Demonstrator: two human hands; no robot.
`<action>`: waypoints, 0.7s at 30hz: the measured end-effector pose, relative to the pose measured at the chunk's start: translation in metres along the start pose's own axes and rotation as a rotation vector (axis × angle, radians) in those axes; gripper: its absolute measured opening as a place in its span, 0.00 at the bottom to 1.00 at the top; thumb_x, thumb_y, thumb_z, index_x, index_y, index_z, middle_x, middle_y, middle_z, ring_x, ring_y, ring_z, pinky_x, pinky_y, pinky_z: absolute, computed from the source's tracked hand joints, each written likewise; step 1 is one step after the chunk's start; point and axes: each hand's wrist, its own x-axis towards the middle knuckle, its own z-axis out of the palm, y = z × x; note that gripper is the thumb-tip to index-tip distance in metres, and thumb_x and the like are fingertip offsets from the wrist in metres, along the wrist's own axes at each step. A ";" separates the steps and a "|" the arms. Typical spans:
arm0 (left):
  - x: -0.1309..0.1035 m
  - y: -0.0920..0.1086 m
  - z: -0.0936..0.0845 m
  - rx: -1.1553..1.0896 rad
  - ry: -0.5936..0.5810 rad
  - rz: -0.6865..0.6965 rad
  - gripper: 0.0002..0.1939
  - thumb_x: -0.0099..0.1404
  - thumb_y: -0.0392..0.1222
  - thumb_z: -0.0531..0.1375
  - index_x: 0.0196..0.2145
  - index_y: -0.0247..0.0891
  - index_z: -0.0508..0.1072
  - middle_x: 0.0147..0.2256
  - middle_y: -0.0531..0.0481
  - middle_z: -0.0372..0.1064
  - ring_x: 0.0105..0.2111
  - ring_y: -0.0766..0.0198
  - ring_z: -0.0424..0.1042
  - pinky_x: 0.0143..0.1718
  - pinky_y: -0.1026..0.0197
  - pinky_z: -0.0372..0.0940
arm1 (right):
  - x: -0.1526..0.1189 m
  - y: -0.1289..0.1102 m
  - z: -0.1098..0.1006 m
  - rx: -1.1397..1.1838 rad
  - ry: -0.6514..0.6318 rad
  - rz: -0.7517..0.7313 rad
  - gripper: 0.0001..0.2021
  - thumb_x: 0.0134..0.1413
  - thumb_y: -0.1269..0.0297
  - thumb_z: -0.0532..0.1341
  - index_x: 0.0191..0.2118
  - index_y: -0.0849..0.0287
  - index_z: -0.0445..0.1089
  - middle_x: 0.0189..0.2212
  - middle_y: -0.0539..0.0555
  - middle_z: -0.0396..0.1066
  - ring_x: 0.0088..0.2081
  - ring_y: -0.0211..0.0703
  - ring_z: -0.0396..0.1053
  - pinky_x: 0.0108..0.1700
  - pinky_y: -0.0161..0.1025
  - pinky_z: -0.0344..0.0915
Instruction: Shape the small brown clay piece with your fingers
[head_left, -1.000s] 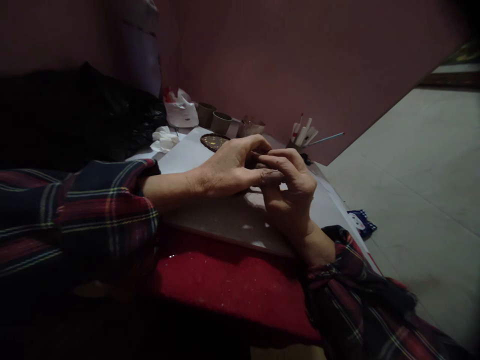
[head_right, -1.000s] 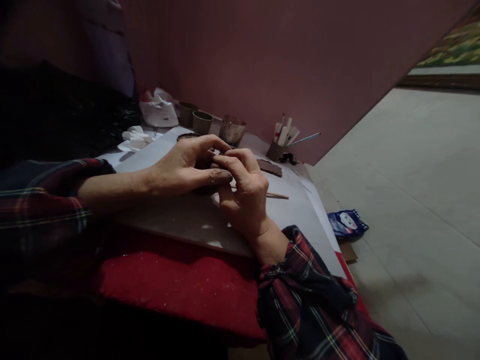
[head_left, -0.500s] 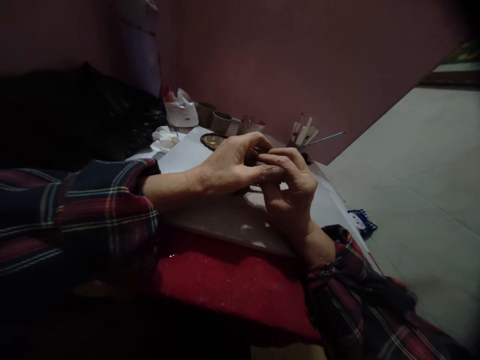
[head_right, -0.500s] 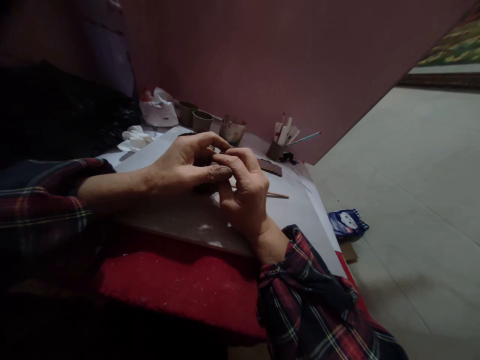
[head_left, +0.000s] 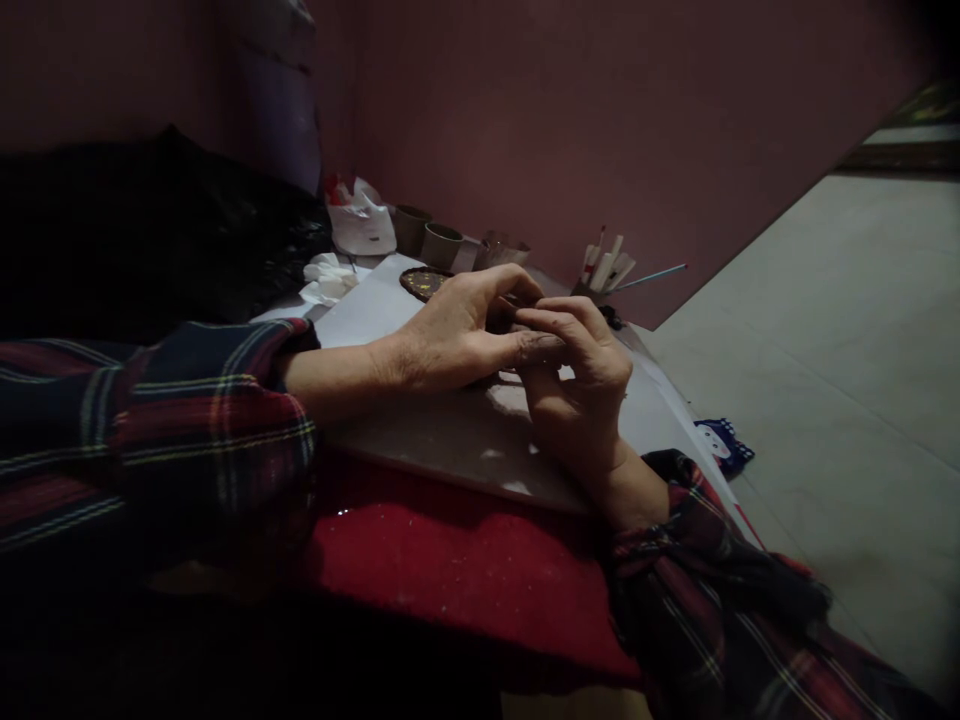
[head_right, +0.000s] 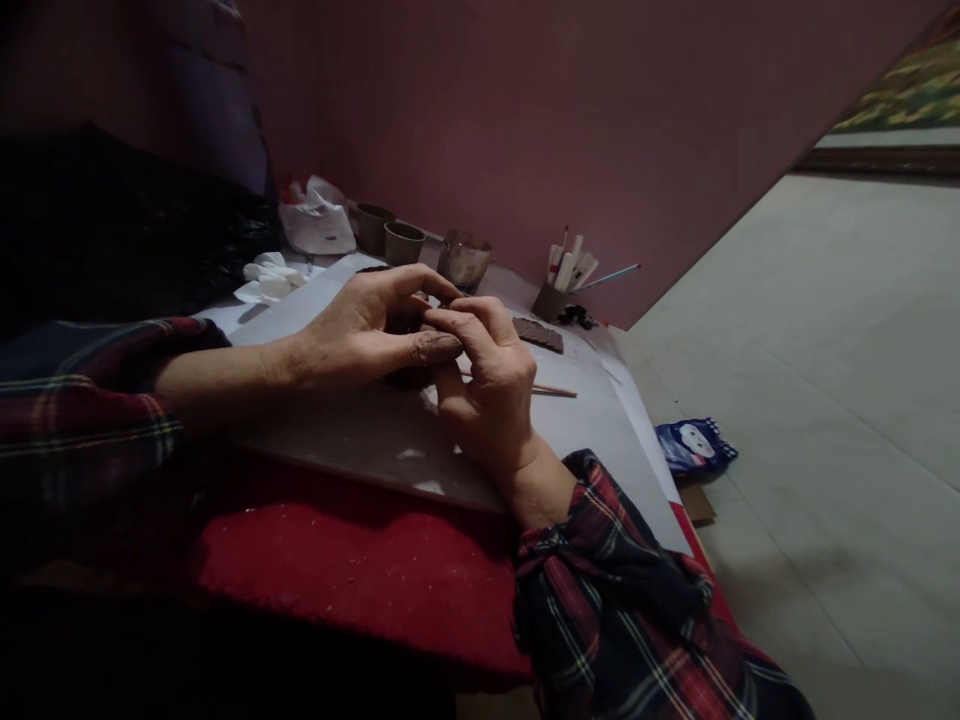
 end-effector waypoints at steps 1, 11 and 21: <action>0.000 0.000 0.000 0.002 0.003 0.002 0.16 0.59 0.48 0.66 0.37 0.34 0.69 0.31 0.51 0.70 0.32 0.66 0.69 0.32 0.64 0.63 | 0.000 0.000 0.000 0.001 -0.001 0.003 0.13 0.53 0.75 0.60 0.43 0.54 0.73 0.40 0.53 0.71 0.42 0.44 0.74 0.43 0.44 0.74; 0.000 0.001 0.000 0.063 0.016 -0.018 0.13 0.59 0.46 0.65 0.35 0.35 0.69 0.28 0.53 0.68 0.30 0.67 0.66 0.30 0.63 0.60 | 0.000 0.000 0.001 0.012 0.000 0.016 0.14 0.50 0.76 0.60 0.42 0.54 0.73 0.39 0.53 0.72 0.41 0.43 0.74 0.42 0.42 0.74; 0.000 0.001 0.001 0.078 0.012 -0.042 0.12 0.58 0.44 0.65 0.35 0.35 0.70 0.27 0.53 0.67 0.29 0.67 0.65 0.28 0.64 0.59 | -0.001 0.000 0.001 0.019 -0.018 0.032 0.14 0.50 0.77 0.60 0.42 0.56 0.73 0.38 0.54 0.72 0.41 0.42 0.74 0.41 0.41 0.74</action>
